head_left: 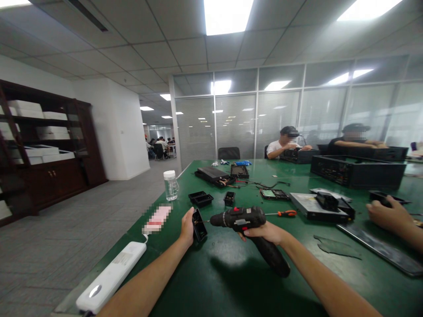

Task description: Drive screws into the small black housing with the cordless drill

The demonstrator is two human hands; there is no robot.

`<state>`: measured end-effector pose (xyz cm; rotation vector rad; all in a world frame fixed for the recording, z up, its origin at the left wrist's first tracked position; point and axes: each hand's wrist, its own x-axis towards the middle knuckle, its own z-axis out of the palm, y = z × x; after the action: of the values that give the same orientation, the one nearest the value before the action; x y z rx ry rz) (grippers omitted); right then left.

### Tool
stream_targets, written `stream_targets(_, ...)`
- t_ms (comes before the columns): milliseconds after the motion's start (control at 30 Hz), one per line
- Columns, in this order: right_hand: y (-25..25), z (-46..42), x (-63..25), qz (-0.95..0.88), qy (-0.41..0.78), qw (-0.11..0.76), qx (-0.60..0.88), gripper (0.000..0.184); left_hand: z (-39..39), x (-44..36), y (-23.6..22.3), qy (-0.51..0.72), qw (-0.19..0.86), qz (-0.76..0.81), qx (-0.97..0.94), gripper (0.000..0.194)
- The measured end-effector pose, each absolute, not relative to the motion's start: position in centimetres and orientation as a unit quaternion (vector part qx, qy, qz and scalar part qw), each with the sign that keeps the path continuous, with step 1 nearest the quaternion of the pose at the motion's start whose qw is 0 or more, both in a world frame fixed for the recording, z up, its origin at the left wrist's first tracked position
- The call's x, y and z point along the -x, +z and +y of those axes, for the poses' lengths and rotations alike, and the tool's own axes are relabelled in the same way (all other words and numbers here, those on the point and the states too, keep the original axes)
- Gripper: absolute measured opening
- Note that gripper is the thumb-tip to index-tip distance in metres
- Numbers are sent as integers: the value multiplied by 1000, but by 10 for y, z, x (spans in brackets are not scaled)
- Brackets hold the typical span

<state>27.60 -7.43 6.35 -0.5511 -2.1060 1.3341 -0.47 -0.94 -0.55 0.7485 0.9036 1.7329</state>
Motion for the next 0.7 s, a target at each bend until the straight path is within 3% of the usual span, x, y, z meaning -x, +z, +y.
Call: stream_targets(700,58,-69,-280,-796,492,286,206,29,-13,4,-1,725,480,362,-335,41)
